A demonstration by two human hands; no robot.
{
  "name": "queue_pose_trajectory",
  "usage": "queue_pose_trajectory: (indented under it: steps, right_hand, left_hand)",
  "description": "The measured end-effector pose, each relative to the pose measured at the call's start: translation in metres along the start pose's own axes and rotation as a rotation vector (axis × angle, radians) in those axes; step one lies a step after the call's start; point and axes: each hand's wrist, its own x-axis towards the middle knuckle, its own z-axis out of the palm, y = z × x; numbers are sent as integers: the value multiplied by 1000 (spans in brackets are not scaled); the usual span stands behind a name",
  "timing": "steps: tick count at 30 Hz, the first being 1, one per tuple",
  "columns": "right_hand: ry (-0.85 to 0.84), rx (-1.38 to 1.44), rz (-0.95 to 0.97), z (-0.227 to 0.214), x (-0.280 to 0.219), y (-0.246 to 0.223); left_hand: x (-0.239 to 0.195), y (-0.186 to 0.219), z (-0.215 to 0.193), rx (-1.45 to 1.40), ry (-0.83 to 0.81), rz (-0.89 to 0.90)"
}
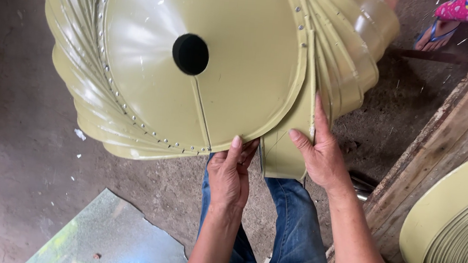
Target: Assembling the curved slats onto the central cone of a roof turbine ventilator using a drill and pop-rivets.
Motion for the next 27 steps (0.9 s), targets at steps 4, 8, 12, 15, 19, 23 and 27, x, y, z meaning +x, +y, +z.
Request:
queue_pose_trajectory:
  steps: [4,8,12,15,19,23,27]
  right_hand:
    - [0,-18,9,-1,-2,2]
    - [9,28,55,-1,-1,-4]
    - [0,83,66,0,-1,-3]
    - [20,88,95,2,-2,-8]
    - [141,48,128,5,2,-26]
    - [179,58,46,3,14,-27]
    - [171,37,110,3,15,-31]
  left_hand:
    - [-6,10,14,9,-29,12]
    - [-6,18,24,30,-23,-10]
    - [-7,17,27,59,-1,-26]
    - [1,1,9,44,-22,-39]
    - [6,-8,1,-24,-72,-32]
    - [1,12,35,40,-4,-74]
    - [14,-2,9,115,-11,-86]
